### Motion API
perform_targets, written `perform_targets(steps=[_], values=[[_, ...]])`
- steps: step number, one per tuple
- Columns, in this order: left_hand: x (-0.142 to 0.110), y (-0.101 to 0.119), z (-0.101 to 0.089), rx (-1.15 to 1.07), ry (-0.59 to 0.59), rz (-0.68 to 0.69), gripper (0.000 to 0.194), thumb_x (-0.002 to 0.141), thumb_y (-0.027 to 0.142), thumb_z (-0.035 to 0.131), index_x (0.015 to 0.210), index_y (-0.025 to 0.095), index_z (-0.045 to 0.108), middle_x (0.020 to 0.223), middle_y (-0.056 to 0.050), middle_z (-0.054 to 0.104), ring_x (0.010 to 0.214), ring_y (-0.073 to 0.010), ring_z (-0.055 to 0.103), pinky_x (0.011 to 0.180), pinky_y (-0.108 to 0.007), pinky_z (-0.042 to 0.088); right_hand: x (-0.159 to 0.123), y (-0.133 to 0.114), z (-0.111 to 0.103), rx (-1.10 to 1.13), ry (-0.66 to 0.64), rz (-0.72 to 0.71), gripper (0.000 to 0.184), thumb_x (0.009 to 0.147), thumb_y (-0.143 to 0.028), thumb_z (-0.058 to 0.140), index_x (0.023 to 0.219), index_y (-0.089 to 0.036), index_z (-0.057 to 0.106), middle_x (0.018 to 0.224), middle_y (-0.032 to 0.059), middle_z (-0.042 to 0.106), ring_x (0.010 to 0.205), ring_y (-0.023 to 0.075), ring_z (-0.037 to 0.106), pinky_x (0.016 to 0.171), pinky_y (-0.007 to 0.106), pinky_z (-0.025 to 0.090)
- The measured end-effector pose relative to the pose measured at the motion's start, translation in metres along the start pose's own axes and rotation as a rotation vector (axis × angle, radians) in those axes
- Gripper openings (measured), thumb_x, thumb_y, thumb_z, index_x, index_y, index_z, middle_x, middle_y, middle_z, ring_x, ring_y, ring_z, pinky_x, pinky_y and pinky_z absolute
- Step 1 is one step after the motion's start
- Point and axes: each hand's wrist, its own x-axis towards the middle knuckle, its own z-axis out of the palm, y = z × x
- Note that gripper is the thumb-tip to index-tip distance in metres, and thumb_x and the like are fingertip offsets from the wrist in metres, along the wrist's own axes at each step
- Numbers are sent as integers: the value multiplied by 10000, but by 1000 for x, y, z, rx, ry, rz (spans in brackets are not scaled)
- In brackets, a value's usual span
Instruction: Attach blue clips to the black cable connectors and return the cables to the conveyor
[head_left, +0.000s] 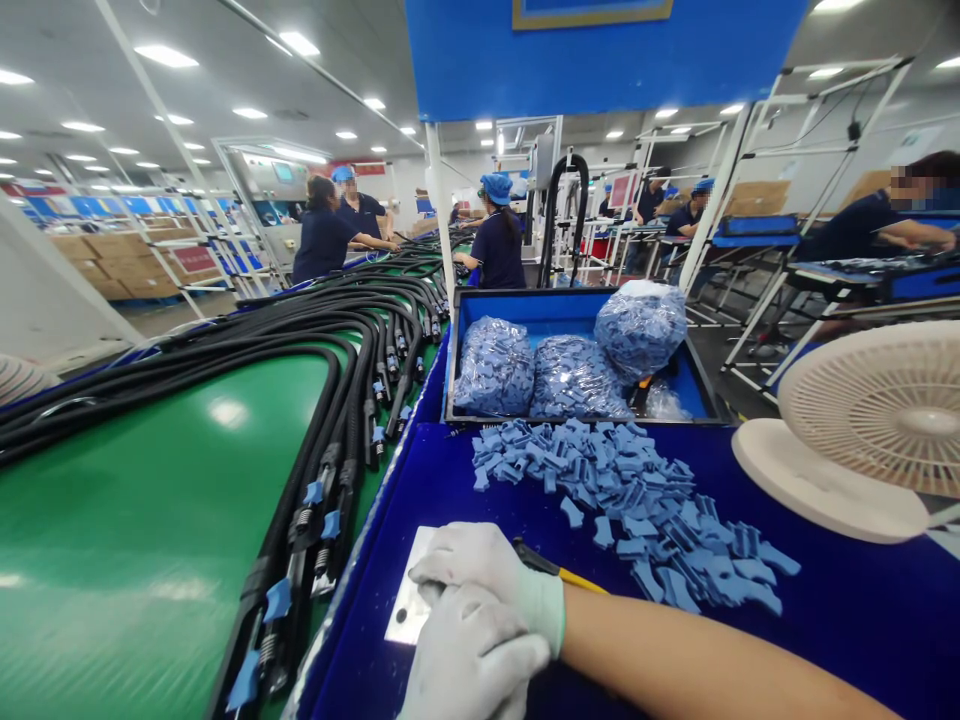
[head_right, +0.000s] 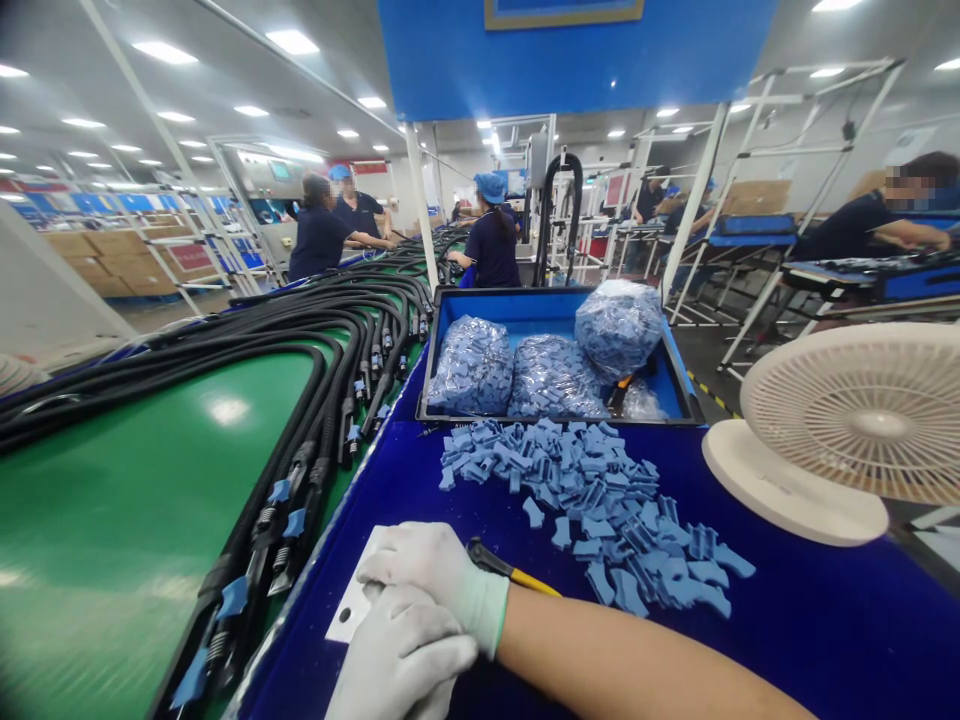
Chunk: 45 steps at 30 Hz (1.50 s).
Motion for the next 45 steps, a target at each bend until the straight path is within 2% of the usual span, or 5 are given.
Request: perform_targets(steps=[9,21,29,36,45], values=[[-2,0,1,-10,4,-13,286,998,190,458,902,237,724,743,-32,666,678,-168,551,643,-294,398,2,-9,-14,40,-16,37,100,965,-226,690,959,-249,787,912,14,751,839,189,674,747,285,563],[0,2,-2,-35,4,-30,271,960,134,480,918,234,728,764,-29,666,704,-171,542,661,-292,404,1,-8,-12,36,14,15,77,938,-203,727,955,-234,796,892,13,748,804,183,682,721,283,558],[2,2,-1,-30,27,-26,263,952,139,486,908,239,726,748,-31,669,690,-177,532,641,-295,400,2,-8,-11,26,4,40,79,924,-215,732,940,-258,796,880,15,747,815,200,695,736,303,601],[5,5,-3,-22,13,-30,283,959,124,462,913,234,719,741,-25,663,676,-176,530,648,-302,379,3,-9,-14,25,-72,44,92,941,-206,725,984,-245,796,936,17,769,867,197,701,779,295,591],[5,3,-2,-21,19,-23,288,966,135,463,900,229,727,729,-34,673,665,-169,555,635,-296,412,3,-8,-10,29,4,15,57,922,-183,745,923,-224,785,895,10,747,821,186,683,729,290,568]])
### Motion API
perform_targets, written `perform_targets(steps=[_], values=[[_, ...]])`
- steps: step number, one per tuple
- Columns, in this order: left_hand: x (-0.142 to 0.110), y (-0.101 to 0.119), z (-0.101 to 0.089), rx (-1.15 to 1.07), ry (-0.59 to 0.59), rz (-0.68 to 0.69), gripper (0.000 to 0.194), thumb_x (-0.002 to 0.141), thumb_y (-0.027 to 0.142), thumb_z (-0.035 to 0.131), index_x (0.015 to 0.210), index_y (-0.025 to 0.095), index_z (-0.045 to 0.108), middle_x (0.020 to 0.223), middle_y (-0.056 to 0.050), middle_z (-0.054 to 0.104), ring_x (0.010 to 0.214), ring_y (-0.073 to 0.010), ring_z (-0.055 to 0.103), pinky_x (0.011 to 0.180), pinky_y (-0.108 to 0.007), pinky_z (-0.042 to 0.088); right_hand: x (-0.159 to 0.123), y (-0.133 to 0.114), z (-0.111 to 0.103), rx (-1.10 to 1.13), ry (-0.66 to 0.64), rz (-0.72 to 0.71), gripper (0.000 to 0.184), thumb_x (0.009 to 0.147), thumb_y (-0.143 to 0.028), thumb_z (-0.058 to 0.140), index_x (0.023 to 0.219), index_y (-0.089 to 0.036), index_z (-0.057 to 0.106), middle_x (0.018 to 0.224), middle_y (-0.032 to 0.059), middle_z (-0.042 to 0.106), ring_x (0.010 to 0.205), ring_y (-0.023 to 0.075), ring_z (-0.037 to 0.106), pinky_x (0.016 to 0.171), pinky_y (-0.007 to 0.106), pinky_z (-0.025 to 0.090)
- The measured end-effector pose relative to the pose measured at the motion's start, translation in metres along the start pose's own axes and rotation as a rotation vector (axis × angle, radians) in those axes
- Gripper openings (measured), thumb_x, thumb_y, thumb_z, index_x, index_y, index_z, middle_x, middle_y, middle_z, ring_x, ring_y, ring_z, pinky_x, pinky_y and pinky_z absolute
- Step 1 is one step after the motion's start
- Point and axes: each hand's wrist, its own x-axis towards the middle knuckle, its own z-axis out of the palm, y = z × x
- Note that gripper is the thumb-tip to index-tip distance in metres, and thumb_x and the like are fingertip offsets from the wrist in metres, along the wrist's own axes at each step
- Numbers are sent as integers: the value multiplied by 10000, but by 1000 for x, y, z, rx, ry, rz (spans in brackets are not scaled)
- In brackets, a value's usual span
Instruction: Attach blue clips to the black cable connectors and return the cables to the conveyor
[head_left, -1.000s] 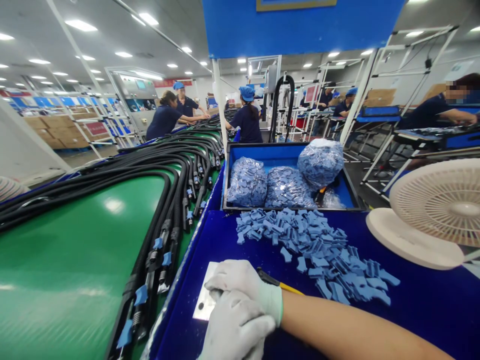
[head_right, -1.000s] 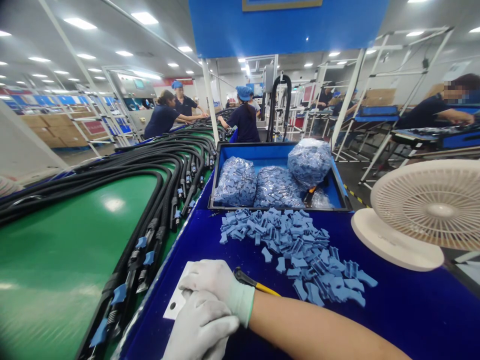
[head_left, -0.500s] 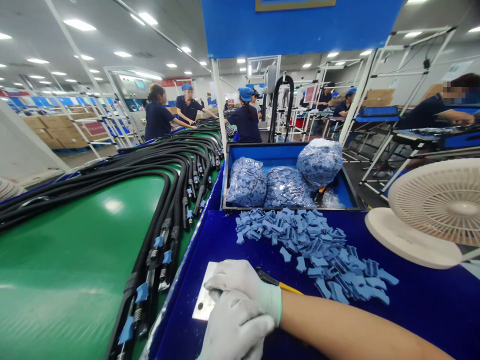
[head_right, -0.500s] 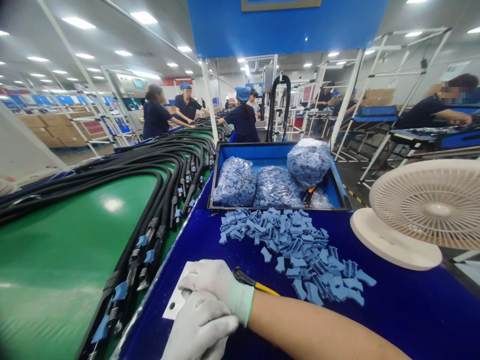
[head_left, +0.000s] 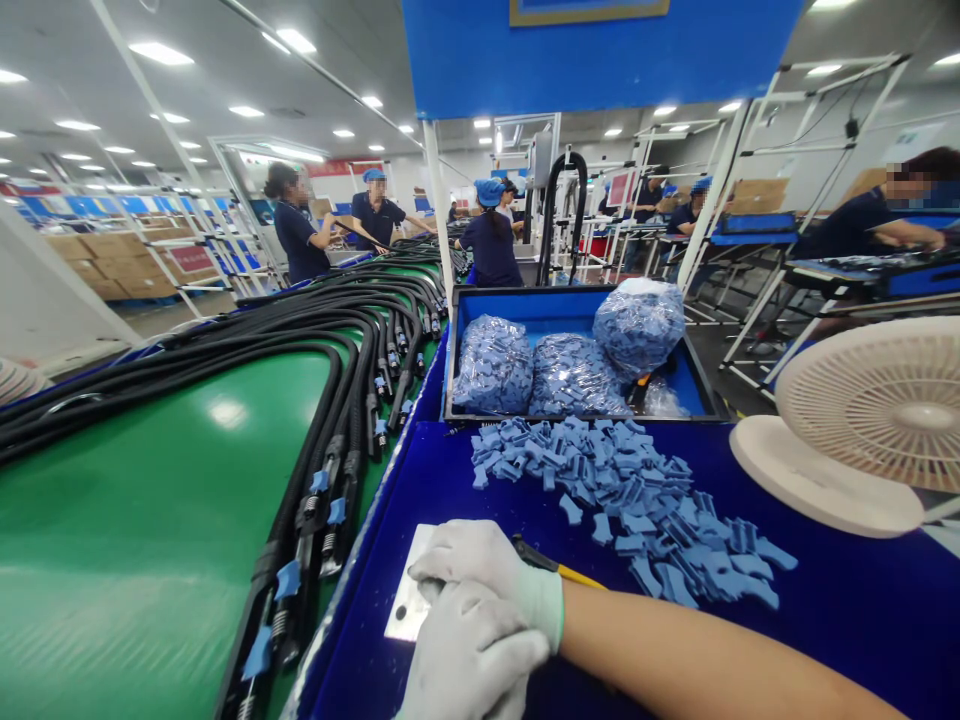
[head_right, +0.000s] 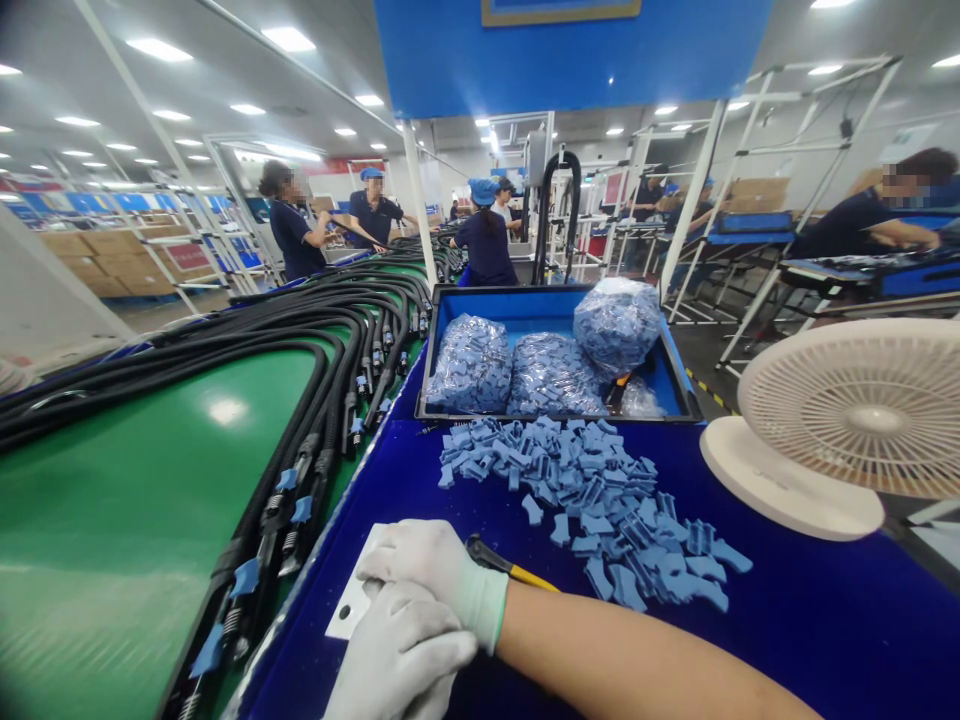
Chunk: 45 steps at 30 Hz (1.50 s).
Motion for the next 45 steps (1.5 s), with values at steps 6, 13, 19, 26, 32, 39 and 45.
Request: perform_targets(steps=[6,13,19,26,32,39,45], values=[[-1,1,0,16,7,2,306,965,129,447,872,226,723,715,-37,655,649,-168,549,628,-293,413,-1,1,2,-4,3,-4,70,938,-202,728,937,-244,784,903,-2,751,830,181,681,729,293,569],[0,1,0,18,-1,-2,290,931,114,471,880,228,733,722,-42,643,671,-170,538,637,-282,425,-1,3,3,2,32,-28,60,935,-208,727,938,-236,781,892,1,743,813,174,675,726,278,559],[-1,1,0,15,-2,0,273,937,103,466,914,229,708,736,-32,658,663,-175,555,654,-297,420,0,5,5,-21,-3,-26,62,949,-239,719,958,-237,780,924,-3,752,819,172,672,723,283,558],[-2,1,0,17,-6,-12,262,931,113,480,870,225,709,725,-40,644,675,-174,550,647,-288,432,-1,2,5,2,10,3,78,943,-232,727,963,-254,799,935,10,765,837,187,695,745,289,576],[3,3,-4,-4,-1,-12,294,946,116,470,862,226,730,709,-38,650,663,-166,544,639,-276,436,-1,2,4,16,24,8,84,946,-221,721,959,-252,799,922,10,762,831,187,690,735,302,582],[16,12,-23,5,-166,-74,277,895,47,537,965,224,738,806,-35,718,744,-175,625,720,-292,492,1,-2,0,-7,-19,30,101,946,-211,716,960,-258,804,926,17,768,847,196,707,752,292,590],[16,12,-23,-12,-163,-82,288,861,32,550,971,228,729,815,-28,733,737,-176,631,716,-294,486,1,-1,1,-3,-24,15,89,942,-224,735,994,-246,804,966,16,774,867,193,703,775,285,589]])
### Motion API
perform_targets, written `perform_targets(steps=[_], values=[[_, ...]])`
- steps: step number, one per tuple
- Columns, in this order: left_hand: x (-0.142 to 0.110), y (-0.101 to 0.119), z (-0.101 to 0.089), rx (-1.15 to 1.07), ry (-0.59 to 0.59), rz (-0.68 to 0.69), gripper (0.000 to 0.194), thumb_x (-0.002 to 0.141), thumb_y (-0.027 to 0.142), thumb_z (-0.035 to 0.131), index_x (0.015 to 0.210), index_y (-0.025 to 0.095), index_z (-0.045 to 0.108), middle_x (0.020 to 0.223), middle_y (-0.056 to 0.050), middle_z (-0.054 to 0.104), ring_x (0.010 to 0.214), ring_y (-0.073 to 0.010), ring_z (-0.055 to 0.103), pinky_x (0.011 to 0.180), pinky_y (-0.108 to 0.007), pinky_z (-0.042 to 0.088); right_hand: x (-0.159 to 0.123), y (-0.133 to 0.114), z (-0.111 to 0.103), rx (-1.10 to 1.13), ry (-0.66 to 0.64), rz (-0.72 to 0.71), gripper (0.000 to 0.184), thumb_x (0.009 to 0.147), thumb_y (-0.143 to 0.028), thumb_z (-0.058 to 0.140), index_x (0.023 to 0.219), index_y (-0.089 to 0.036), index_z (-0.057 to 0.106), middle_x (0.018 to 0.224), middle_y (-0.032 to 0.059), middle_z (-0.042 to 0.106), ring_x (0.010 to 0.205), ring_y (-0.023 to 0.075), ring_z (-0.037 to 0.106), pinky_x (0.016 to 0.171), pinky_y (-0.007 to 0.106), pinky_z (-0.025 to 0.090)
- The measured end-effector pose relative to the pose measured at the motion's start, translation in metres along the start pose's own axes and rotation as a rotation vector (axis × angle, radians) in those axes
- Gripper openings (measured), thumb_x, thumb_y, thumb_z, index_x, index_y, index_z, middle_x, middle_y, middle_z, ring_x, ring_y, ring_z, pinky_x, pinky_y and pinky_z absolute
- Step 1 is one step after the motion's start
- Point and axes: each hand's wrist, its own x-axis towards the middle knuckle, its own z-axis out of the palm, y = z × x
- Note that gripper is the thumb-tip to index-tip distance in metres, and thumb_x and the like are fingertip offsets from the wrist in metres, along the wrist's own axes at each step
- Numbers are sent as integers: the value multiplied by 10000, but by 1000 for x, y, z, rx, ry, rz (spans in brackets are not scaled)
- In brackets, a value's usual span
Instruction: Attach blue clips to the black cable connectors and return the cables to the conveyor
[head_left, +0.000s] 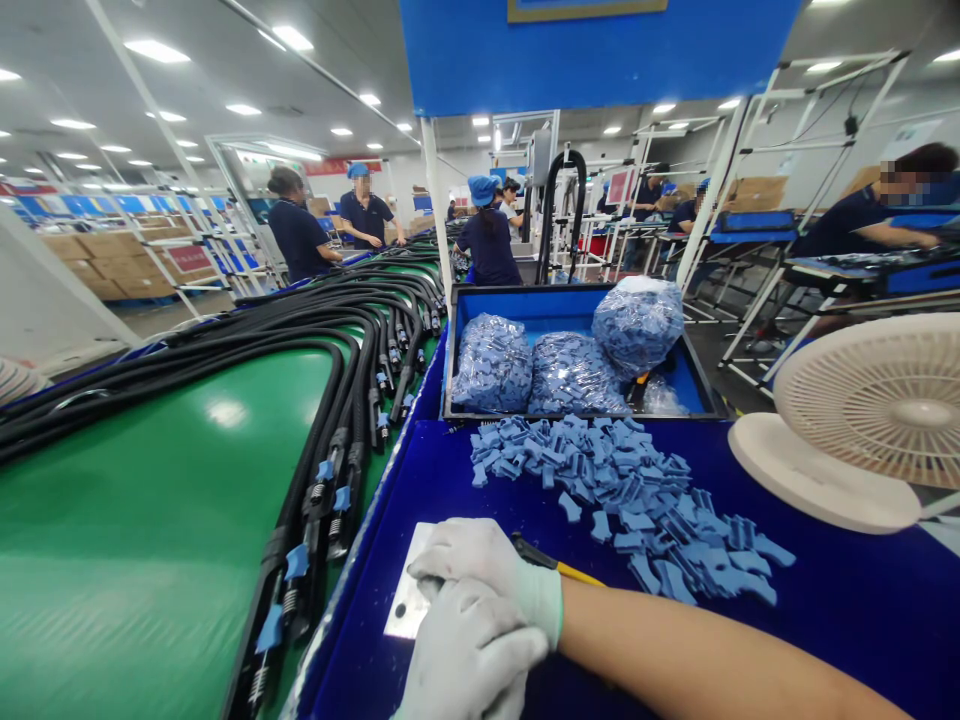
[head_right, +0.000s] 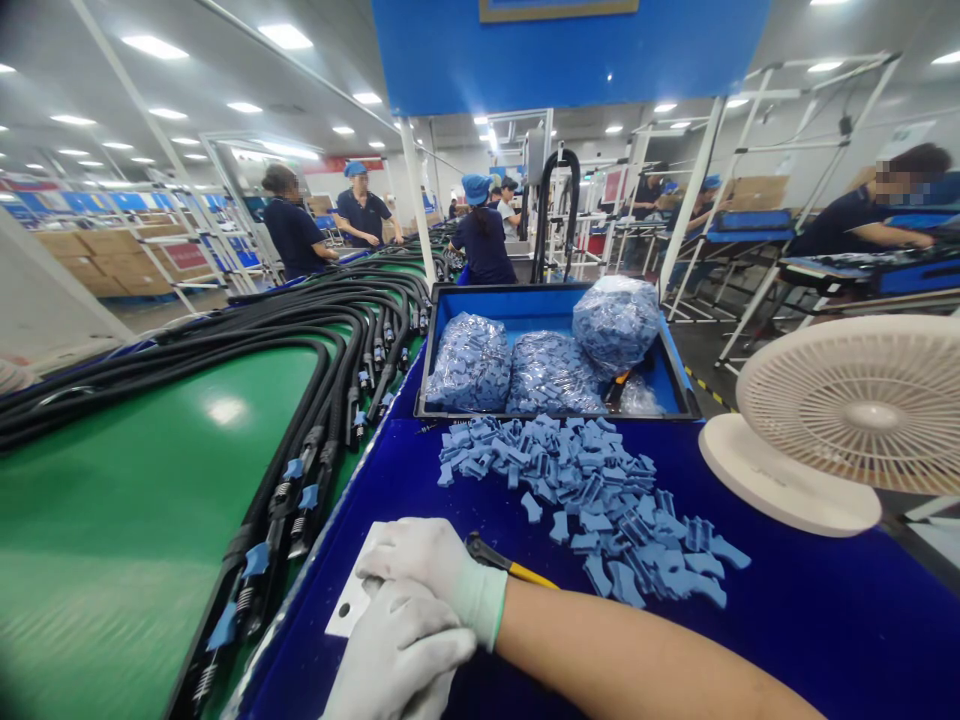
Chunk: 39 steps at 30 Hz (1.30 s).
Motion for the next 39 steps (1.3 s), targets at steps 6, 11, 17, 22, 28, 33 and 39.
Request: perform_targets(steps=[6,11,17,22,28,33,39], values=[[1,1,0,11,20,20,284,853,26,540,969,223,708,806,-24,729,722,-176,628,717,-287,474,0,-1,-2,-8,1,-6,97,956,-222,714,977,-234,808,941,22,770,844,185,697,754,291,592],[0,1,0,7,23,19,310,823,9,552,975,227,713,816,-15,737,726,-178,619,715,-290,462,2,-2,-4,-37,-16,-19,96,956,-221,718,972,-216,812,928,24,764,834,193,706,748,295,592],[-1,1,0,-2,19,8,309,829,22,555,992,230,714,829,-18,739,740,-183,622,722,-298,461,1,-3,-5,-29,5,-26,72,946,-206,735,957,-215,806,953,23,766,835,192,700,737,295,575],[0,0,1,6,10,4,285,839,35,556,970,234,712,814,-12,737,729,-185,621,713,-297,460,2,-3,-6,-13,-11,-30,89,964,-207,714,968,-205,803,959,26,767,833,185,693,737,291,567],[2,3,-1,1,14,1,296,831,22,546,970,229,706,813,-15,737,731,-179,630,722,-293,468,1,-2,-6,-14,-9,-22,104,978,-219,698,979,-213,802,974,24,768,846,181,688,755,293,568],[1,2,-1,6,10,4,290,835,29,558,981,230,706,815,-14,738,734,-183,631,719,-295,469,0,0,-2,-7,16,-30,93,969,-218,708,963,-221,801,964,22,765,837,181,687,739,291,562],[1,3,-1,5,-2,-1,297,835,29,554,976,235,714,816,-16,739,723,-183,632,715,-296,474,-1,1,2,-4,42,-26,113,976,-225,686,954,-235,796,960,14,765,838,179,686,738,290,561]])
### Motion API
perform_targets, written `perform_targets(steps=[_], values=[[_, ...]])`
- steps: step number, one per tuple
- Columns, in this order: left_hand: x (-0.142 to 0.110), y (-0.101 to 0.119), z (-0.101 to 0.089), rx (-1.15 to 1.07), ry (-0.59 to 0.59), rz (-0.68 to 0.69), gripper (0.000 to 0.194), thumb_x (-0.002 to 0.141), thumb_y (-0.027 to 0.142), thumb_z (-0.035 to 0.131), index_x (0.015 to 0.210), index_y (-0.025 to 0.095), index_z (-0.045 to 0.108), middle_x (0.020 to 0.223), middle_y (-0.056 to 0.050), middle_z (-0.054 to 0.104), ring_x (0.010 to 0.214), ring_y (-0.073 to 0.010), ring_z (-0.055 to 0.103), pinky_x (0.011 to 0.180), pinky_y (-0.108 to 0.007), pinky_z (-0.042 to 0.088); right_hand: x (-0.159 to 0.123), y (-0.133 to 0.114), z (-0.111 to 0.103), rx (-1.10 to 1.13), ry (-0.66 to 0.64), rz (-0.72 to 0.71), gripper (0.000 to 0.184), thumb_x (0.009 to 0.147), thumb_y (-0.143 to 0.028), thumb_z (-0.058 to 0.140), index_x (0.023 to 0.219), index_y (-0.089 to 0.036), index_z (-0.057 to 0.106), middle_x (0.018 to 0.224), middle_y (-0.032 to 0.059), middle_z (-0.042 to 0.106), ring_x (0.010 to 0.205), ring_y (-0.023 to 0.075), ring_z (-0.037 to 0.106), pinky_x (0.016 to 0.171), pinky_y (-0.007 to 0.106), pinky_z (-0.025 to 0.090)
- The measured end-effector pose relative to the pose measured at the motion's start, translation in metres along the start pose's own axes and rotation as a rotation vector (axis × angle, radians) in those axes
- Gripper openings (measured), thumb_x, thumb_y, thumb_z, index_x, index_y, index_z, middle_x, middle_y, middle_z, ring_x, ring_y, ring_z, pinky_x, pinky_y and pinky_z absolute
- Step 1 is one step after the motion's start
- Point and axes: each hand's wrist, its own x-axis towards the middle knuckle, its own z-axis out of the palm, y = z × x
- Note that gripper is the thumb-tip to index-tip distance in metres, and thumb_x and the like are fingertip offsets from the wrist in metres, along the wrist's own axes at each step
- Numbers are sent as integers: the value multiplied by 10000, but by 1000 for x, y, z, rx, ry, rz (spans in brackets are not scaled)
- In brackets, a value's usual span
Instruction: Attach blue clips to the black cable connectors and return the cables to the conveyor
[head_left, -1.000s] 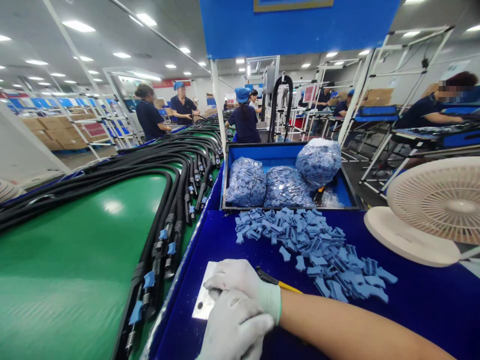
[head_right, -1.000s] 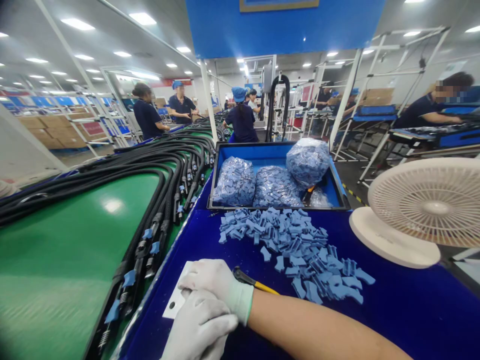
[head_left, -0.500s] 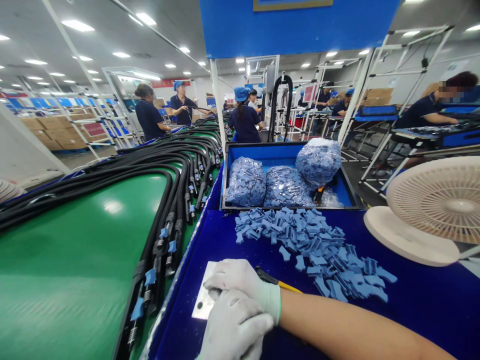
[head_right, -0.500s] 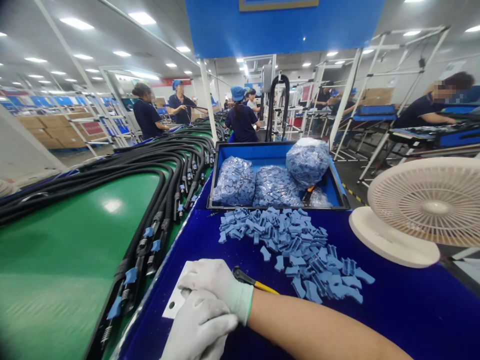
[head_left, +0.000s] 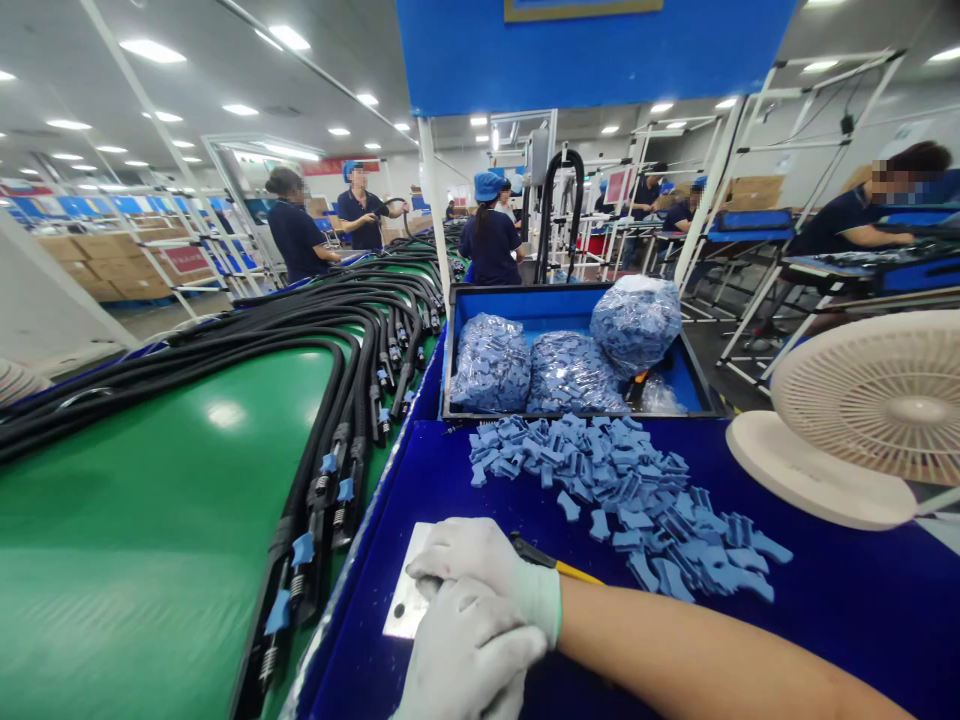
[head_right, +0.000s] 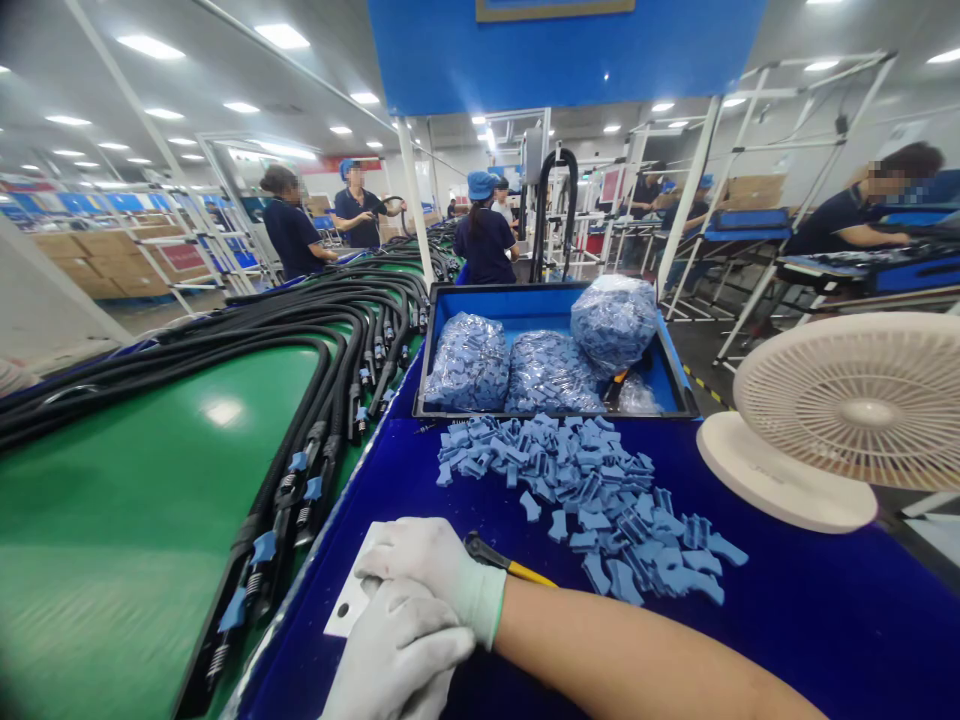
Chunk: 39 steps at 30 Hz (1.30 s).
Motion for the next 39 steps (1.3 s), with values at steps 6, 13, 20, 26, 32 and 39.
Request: perform_targets(steps=[6,13,20,26,32,39], values=[[1,0,0,9,4,-7,297,827,25,553,965,236,709,807,-16,736,718,-185,637,711,-296,482,0,0,-2,-3,-14,-3,125,986,-241,665,978,-239,790,994,11,769,869,178,684,769,285,561],[0,0,0,-4,-12,-22,292,843,35,542,972,232,715,810,-28,730,734,-181,647,722,-287,500,1,-2,-6,18,-36,11,137,985,-230,658,958,-240,792,981,10,767,865,177,686,771,277,565],[2,1,0,-8,2,-12,302,831,25,546,977,229,714,809,-24,734,728,-181,644,708,-288,491,0,-2,-7,24,-60,42,115,983,-242,678,1003,-252,791,1004,9,771,909,181,689,811,285,581],[4,0,-1,-1,8,-6,310,826,11,552,984,229,707,813,-17,735,727,-180,637,714,-293,481,0,-1,-4,11,-64,34,116,981,-247,680,998,-241,794,1014,12,771,901,182,682,802,283,574],[3,0,0,-8,10,4,297,835,17,551,977,227,705,806,-22,729,726,-178,633,714,-290,481,-1,3,0,15,-41,-5,102,965,-237,697,998,-240,794,984,2,763,859,175,674,755,291,561],[2,2,0,-17,8,-15,308,835,14,552,989,230,707,816,-27,733,740,-179,644,721,-294,494,-1,5,0,41,-58,8,103,950,-232,709,993,-257,798,969,9,764,862,187,685,774,294,573]])
